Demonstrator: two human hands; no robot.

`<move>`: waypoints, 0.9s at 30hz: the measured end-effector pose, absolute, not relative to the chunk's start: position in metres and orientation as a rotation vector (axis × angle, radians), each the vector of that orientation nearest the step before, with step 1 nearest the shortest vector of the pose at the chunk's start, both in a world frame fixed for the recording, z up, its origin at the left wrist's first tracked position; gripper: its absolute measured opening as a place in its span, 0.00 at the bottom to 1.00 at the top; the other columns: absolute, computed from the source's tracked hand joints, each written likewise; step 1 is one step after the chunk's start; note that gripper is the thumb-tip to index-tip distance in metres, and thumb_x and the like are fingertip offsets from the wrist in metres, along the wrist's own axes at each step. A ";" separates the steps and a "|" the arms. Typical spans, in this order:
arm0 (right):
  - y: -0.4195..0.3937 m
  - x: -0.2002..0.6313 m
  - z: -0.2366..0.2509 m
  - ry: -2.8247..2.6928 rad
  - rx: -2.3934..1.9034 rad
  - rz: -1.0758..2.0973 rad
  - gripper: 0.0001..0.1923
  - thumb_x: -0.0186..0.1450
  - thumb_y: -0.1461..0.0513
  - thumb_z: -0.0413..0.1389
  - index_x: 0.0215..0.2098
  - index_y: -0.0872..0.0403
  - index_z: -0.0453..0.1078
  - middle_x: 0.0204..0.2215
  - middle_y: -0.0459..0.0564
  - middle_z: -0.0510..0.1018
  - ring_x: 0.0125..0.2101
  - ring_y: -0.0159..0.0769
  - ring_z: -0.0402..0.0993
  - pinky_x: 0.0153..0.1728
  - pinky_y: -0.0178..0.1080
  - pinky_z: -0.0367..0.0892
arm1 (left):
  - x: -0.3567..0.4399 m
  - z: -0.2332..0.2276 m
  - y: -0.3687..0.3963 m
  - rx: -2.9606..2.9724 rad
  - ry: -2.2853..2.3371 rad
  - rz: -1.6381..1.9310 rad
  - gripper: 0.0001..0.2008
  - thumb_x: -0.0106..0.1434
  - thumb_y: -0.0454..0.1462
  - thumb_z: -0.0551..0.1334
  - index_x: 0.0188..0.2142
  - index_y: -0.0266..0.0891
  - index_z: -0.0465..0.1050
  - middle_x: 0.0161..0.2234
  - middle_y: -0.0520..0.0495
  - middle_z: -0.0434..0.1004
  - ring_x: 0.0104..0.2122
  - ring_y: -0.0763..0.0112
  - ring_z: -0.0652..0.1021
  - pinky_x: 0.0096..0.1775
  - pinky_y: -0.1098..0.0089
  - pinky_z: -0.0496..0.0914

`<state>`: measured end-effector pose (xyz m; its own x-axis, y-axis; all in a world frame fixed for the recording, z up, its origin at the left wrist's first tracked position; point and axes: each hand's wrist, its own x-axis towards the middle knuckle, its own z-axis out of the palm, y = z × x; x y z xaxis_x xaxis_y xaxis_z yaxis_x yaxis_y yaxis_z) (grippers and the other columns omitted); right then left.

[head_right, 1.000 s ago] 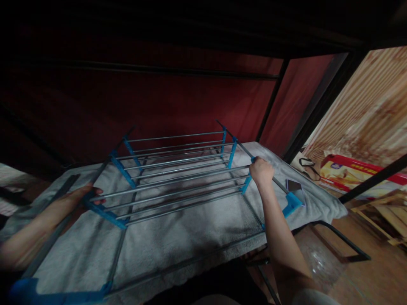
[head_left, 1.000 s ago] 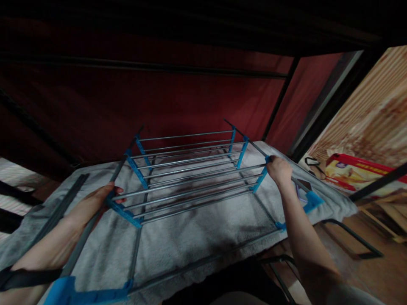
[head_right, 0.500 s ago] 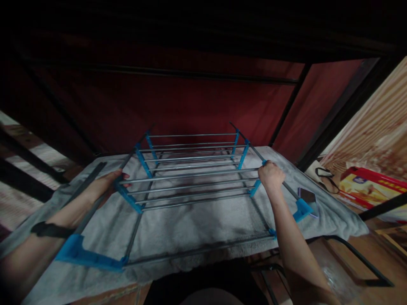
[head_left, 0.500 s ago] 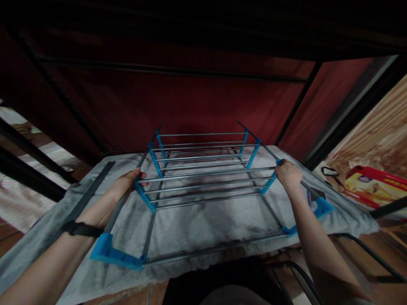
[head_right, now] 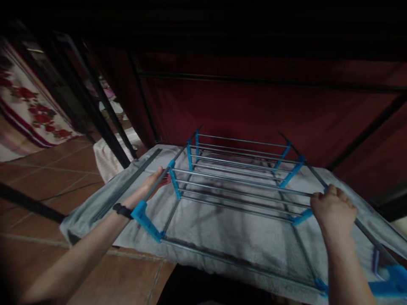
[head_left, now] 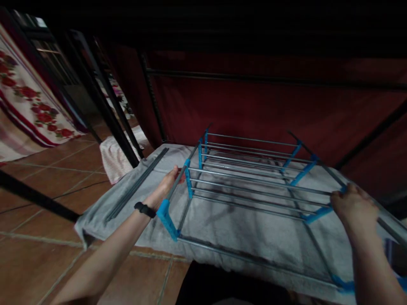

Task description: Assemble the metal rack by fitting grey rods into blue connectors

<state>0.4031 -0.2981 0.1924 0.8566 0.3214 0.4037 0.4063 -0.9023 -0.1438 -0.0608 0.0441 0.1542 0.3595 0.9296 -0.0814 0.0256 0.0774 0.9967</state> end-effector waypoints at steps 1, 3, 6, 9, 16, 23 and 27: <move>-0.299 0.401 0.190 -0.602 -2.730 -0.601 0.31 0.67 0.52 0.40 0.66 0.51 0.59 0.56 0.74 0.70 0.60 0.59 0.65 0.50 0.57 0.61 | -0.066 0.147 0.048 1.307 0.991 0.883 0.26 0.62 0.57 0.58 0.39 0.35 0.74 0.36 0.40 0.80 0.37 0.62 0.80 0.44 0.63 0.75; -0.300 0.390 0.189 -0.701 -2.531 -0.685 0.33 0.66 0.49 0.40 0.69 0.38 0.52 0.62 0.69 0.64 0.65 0.55 0.57 0.51 0.61 0.58 | -0.082 0.131 0.058 1.390 1.098 0.901 0.24 0.63 0.53 0.57 0.44 0.35 0.73 0.40 0.39 0.81 0.39 0.62 0.81 0.44 0.63 0.74; -0.299 0.354 0.187 -0.853 -2.203 -0.650 0.29 0.65 0.45 0.40 0.65 0.19 0.49 0.65 0.58 0.62 0.67 0.46 0.54 0.49 0.60 0.60 | -0.115 0.106 0.070 1.699 1.435 0.878 0.18 0.65 0.46 0.55 0.47 0.38 0.73 0.43 0.40 0.81 0.42 0.61 0.81 0.44 0.64 0.74; -0.294 0.308 0.170 -0.955 -2.074 -0.475 0.24 0.65 0.43 0.40 0.59 0.09 0.52 0.58 0.56 0.69 0.63 0.46 0.62 0.49 0.57 0.64 | -0.155 0.087 0.075 1.852 1.725 0.846 0.17 0.63 0.39 0.54 0.48 0.37 0.74 0.47 0.36 0.78 0.47 0.57 0.79 0.49 0.62 0.71; -0.288 0.248 0.072 -1.194 -1.943 0.149 0.16 0.63 0.45 0.48 0.47 0.11 0.65 0.51 0.46 0.76 0.53 0.48 0.75 0.55 0.54 0.68 | -0.223 0.066 0.067 2.065 2.236 0.529 0.20 0.63 0.33 0.50 0.51 0.30 0.71 0.52 0.26 0.70 0.55 0.43 0.71 0.55 0.51 0.64; -0.287 0.228 0.039 -1.374 -1.921 0.405 0.17 0.64 0.55 0.50 0.48 0.31 0.72 0.52 0.45 0.78 0.53 0.46 0.76 0.53 0.50 0.76 | -0.234 0.058 0.068 2.141 2.274 0.250 0.17 0.61 0.28 0.50 0.45 0.31 0.72 0.50 0.24 0.70 0.52 0.42 0.72 0.50 0.50 0.66; -0.288 0.227 0.026 -1.554 -1.833 0.251 0.18 0.68 0.59 0.48 0.53 0.36 0.71 0.52 0.45 0.78 0.50 0.40 0.79 0.46 0.40 0.80 | -0.232 0.058 0.073 2.133 2.270 0.226 0.17 0.62 0.29 0.49 0.48 0.30 0.69 0.50 0.23 0.70 0.53 0.43 0.71 0.49 0.50 0.67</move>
<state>0.2269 -0.2879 0.0262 0.2576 0.9219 0.2892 0.7843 -0.0246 -0.6200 -0.2318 0.0726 0.0578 -0.0668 0.9941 0.0849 0.9914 0.0566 0.1179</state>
